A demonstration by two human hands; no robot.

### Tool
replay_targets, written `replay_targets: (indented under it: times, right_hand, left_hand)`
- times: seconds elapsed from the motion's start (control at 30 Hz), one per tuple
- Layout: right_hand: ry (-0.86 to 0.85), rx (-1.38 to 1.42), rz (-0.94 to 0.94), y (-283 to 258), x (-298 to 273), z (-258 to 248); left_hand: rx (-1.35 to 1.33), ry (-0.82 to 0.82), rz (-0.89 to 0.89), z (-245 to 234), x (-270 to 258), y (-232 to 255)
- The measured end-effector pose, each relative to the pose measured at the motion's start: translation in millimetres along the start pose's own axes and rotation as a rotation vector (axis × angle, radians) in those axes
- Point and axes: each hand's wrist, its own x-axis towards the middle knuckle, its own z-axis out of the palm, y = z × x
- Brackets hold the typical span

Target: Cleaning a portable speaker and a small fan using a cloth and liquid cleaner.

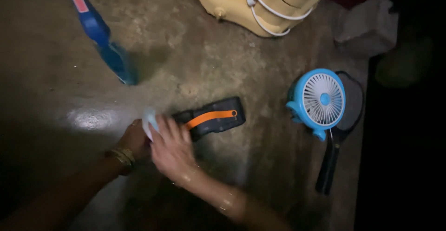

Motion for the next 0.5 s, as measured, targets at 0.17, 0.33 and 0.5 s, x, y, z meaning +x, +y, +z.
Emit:
replay_targets:
  times: [0.17, 0.33, 0.5]
  right_hand:
    - [-0.102, -0.272, -0.042, 7.6, 5.2, 63.9]
    - [-0.131, -0.299, -0.307, 12.8, -1.3, 48.2]
    - [0.149, -0.428, -0.458, 13.1, -2.1, 47.7]
  left_hand:
    - [-0.050, 0.204, 0.074, -26.3, -4.1, -4.3]
    - [-0.132, 0.342, -0.013, -63.5, -13.3, -6.7]
    - [-0.200, 0.652, 0.031, -92.4, 4.2, -1.4]
